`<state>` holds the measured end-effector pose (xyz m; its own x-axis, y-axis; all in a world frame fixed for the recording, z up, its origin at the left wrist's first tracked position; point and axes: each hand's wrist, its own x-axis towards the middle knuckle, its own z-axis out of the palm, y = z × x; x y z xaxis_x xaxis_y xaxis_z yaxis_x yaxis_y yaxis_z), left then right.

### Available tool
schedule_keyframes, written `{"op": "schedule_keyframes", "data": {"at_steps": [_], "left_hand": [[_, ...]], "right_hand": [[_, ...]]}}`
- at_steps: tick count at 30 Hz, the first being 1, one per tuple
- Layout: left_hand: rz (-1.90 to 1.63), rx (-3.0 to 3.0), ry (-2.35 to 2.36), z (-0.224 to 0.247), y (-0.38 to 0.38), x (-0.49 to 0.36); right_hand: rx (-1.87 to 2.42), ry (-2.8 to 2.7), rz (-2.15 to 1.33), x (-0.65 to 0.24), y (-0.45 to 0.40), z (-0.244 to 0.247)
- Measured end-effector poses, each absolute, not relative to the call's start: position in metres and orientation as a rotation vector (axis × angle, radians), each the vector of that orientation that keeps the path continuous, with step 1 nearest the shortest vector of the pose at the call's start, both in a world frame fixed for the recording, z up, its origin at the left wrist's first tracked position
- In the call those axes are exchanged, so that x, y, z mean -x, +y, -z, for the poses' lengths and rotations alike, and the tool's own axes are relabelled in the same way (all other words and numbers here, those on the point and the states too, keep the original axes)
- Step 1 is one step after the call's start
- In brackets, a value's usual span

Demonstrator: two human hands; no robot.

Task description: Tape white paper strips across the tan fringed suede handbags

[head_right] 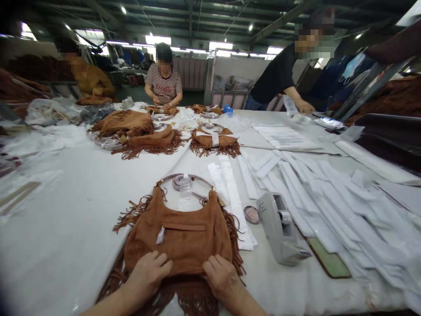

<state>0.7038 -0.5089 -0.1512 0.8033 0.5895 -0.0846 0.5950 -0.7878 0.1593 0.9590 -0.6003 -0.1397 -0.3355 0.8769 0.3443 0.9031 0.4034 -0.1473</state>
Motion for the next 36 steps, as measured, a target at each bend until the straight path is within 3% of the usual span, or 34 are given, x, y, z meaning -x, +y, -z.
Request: {"op": "schedule_keyframes", "data": {"at_steps": [9,18,24,31,36], "left_hand": [[-0.261,-2.740,1.261,0.152,-0.495,-0.676],[-0.041,-2.647,1.300,0.157,-0.471,-0.696],[0.010,-2.667,1.332,0.127,-0.475,-0.703],[-0.151,-2.925,0.349,0.123,-0.476,-0.734],[-0.076,-2.911,0.374,0.149,-0.469,-0.737]], "right_hand": [[1.590,-2.242,0.083,-0.964,-0.579,0.152],[1.983,-2.084,-0.205,-0.956,-0.560,0.147],[2.225,-2.070,-0.307,-0.947,-0.548,0.131],[2.147,-2.028,-0.319,-0.945,-0.554,0.136],[2.171,-1.675,-0.301,-0.981,-0.561,0.122]]}}
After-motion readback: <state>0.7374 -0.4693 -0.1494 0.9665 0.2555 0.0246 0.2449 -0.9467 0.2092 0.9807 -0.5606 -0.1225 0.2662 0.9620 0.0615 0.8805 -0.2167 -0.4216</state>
